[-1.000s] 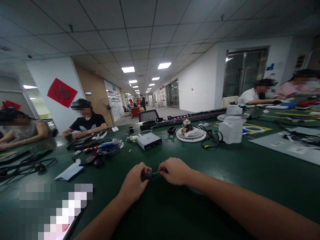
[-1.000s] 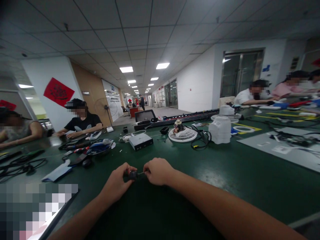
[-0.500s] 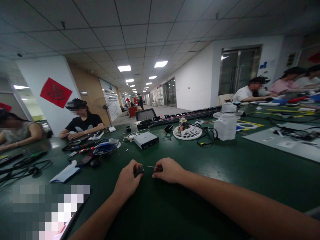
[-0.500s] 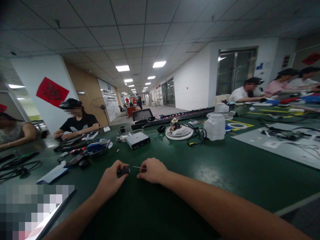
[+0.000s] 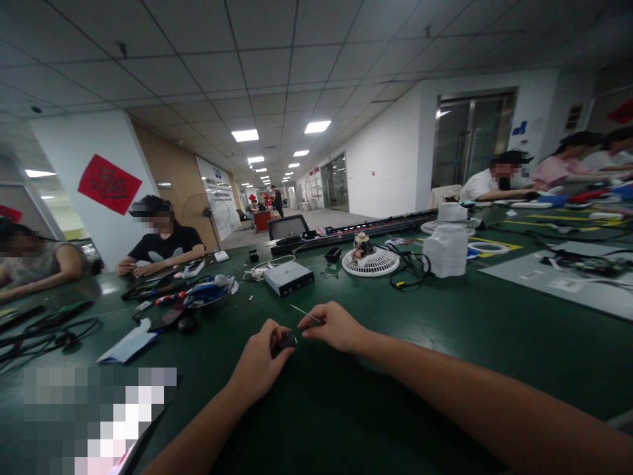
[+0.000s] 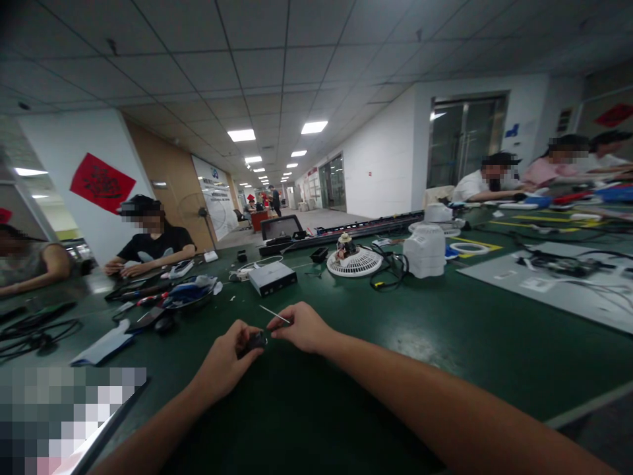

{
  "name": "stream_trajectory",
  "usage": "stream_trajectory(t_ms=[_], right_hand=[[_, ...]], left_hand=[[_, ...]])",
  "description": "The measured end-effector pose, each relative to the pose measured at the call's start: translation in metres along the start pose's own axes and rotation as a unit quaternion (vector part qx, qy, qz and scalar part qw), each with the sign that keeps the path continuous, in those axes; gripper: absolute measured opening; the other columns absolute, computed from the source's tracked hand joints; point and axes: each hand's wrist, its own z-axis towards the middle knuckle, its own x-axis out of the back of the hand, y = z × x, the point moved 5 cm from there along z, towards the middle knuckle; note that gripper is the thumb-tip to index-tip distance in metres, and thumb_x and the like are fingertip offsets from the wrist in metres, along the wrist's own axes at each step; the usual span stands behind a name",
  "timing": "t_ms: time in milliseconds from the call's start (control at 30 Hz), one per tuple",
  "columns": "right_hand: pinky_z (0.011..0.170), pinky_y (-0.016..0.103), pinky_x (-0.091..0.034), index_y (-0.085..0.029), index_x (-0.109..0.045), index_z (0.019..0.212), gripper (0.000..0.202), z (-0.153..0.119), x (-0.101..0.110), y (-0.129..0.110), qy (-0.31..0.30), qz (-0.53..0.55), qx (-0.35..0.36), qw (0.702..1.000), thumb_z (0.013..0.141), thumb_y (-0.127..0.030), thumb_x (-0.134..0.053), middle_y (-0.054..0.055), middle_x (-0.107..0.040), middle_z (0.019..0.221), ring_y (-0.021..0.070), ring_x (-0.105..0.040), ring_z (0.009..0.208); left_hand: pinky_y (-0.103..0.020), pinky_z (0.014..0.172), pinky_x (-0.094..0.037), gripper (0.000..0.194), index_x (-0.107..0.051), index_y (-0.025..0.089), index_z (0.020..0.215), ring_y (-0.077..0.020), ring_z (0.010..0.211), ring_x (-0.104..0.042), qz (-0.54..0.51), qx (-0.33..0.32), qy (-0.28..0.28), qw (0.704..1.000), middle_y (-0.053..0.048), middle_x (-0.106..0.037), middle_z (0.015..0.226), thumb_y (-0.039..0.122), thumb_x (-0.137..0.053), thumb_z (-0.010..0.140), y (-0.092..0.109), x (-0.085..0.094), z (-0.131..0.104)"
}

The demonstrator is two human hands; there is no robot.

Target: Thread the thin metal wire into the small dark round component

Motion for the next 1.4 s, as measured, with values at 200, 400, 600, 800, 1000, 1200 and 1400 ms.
stream_trajectory(t_ms=[200, 400, 600, 800, 1000, 1200, 1400], right_hand=[[0.053, 0.022, -0.039, -0.018, -0.076, 0.090, 0.021, -0.003, -0.005, 0.001, -0.003, -0.011, -0.002, 1.000, 0.072, -0.026, -0.075, -0.001, -0.066, 0.068, 0.0118, -0.054, 0.058], [0.067, 0.024, -0.043, -0.021, -0.078, 0.087, 0.015, -0.006, -0.004, -0.010, 0.022, -0.075, 0.060, 0.995, 0.073, -0.022, -0.074, 0.001, -0.068, 0.082, 0.0146, -0.060, 0.075], [0.057, 0.023, -0.038, -0.018, -0.076, 0.079, 0.015, -0.004, -0.002, -0.002, 0.025, -0.046, 0.005, 0.999, 0.067, -0.027, -0.078, -0.002, -0.066, 0.068, 0.0121, -0.054, 0.062], [0.052, 0.021, -0.035, -0.015, -0.068, 0.076, 0.026, -0.002, -0.008, 0.008, -0.038, -0.037, -0.031, 0.998, 0.060, -0.031, -0.082, -0.005, -0.061, 0.065, 0.0099, -0.051, 0.059], [0.055, 0.020, -0.039, -0.015, -0.061, 0.078, 0.025, 0.000, -0.013, 0.007, -0.045, 0.019, -0.037, 0.998, 0.064, -0.026, -0.079, -0.004, -0.061, 0.070, 0.0105, -0.055, 0.063], [0.059, 0.023, -0.041, -0.016, -0.062, 0.097, 0.017, -0.003, 0.004, -0.001, 0.018, -0.050, 0.015, 0.998, 0.081, -0.019, -0.058, 0.002, -0.067, 0.083, 0.0124, -0.058, 0.068], [0.064, 0.025, -0.039, -0.018, -0.066, 0.089, 0.012, -0.016, 0.016, -0.025, 0.029, -0.260, 0.130, 0.956, 0.080, -0.019, -0.058, 0.002, -0.068, 0.082, 0.0145, -0.059, 0.071]], left_hand=[[-0.034, 0.079, -0.048, 0.018, -0.050, 0.022, 0.083, -0.0211, 0.092, -0.064, -0.053, -0.024, -0.012, 0.998, -0.004, -0.071, 0.102, 0.025, -0.067, 0.076, 0.013, -0.001, -0.003], [-0.035, 0.079, -0.048, 0.023, -0.049, 0.021, 0.081, -0.0224, 0.091, -0.065, -0.068, -0.021, -0.001, 0.997, -0.006, -0.072, 0.102, 0.023, -0.070, 0.073, 0.019, 0.003, -0.004], [-0.039, 0.087, -0.050, 0.029, -0.043, 0.022, 0.077, -0.0236, 0.101, -0.066, -0.129, -0.038, -0.016, 0.991, -0.007, -0.072, 0.106, 0.014, -0.070, 0.070, 0.023, 0.002, -0.005], [-0.040, 0.090, -0.050, 0.033, -0.040, 0.023, 0.074, -0.0240, 0.102, -0.067, -0.118, -0.039, -0.032, 0.992, -0.006, -0.073, 0.105, 0.009, -0.068, 0.068, 0.023, -0.002, -0.007], [-0.040, 0.092, -0.050, 0.032, -0.038, 0.024, 0.073, -0.0244, 0.105, -0.066, -0.122, -0.058, -0.019, 0.991, -0.005, -0.074, 0.105, 0.013, -0.068, 0.070, 0.023, -0.001, -0.005], [-0.038, 0.086, -0.050, 0.030, -0.038, 0.024, 0.074, -0.0238, 0.100, -0.067, -0.079, -0.029, 0.033, 0.996, -0.005, -0.073, 0.102, 0.016, -0.067, 0.070, 0.016, 0.008, 0.000], [-0.039, 0.082, -0.049, 0.026, -0.040, 0.023, 0.073, -0.0233, 0.095, -0.067, -0.045, 0.001, 0.069, 0.997, -0.005, -0.073, 0.102, 0.017, -0.065, 0.071, 0.002, 0.013, 0.003]])
